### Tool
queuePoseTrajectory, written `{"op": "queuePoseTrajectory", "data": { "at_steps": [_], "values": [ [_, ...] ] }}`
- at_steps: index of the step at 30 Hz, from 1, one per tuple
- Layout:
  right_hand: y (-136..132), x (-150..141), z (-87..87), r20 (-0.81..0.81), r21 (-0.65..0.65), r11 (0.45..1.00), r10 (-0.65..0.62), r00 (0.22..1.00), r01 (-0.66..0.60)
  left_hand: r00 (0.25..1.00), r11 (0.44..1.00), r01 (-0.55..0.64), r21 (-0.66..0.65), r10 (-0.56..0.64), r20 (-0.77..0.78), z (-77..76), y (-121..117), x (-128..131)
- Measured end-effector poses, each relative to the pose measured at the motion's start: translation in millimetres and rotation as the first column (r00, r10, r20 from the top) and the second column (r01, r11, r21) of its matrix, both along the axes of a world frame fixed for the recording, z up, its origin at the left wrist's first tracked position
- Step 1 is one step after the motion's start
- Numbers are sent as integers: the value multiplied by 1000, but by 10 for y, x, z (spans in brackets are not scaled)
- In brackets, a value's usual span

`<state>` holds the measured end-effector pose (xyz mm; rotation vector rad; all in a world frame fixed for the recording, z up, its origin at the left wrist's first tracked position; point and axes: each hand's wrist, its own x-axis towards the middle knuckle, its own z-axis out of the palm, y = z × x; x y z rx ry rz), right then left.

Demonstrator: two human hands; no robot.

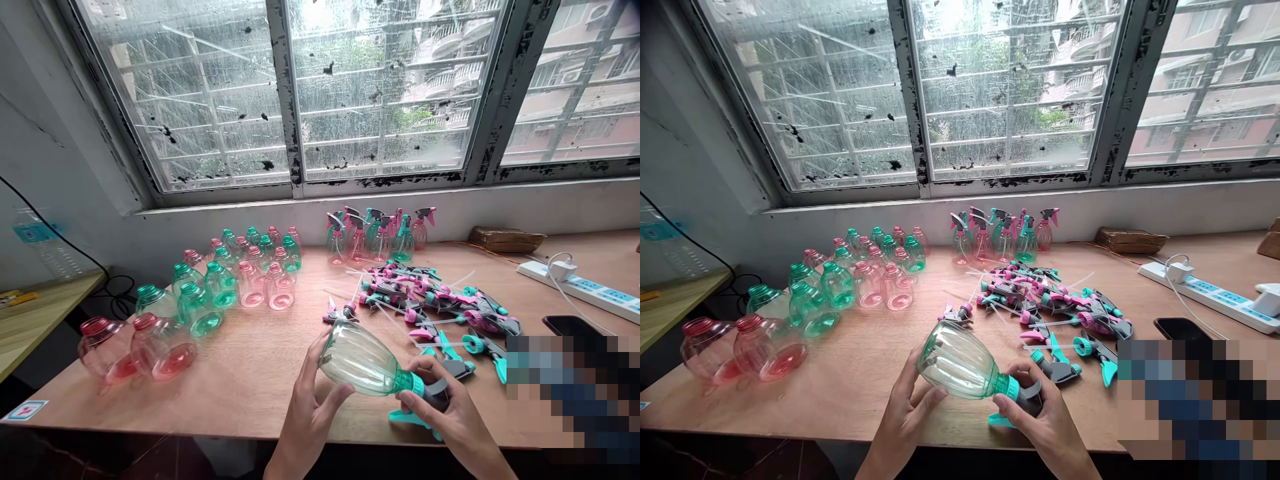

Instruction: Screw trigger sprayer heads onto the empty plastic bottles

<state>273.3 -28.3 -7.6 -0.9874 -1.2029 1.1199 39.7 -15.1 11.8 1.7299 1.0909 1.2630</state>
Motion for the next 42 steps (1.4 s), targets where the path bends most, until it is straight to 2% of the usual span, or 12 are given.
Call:
{"op": "queuePoseTrajectory", "data": {
  "at_steps": [7,16,25,31,36,42],
  "values": [
    [12,16,-20,-73,5,1000,-9,997,9,998,991,-40,128,44,-34,11,24,-3],
    [2,24,-21,-2,-18,999,47,999,-47,998,997,-52,54,50,46,-84,19,-14],
    [-8,14,14,-13,-16,1000,1,1000,-2,999,998,-36,59,35,8,54,30,-5],
    [-5,16,-10,-15,-14,1000,-2,1000,2,997,998,54,15,-55,59,56,13,-21],
    [-4,4,-18,-8,-12,1000,-11,1000,11,997,999,11,-30,-9,77,27,11,1],
    [-5,6,-10,7,-2,1000,-23,1000,23,999,1000,-19,-10,20,25,13,15,-6]
  ]
}}
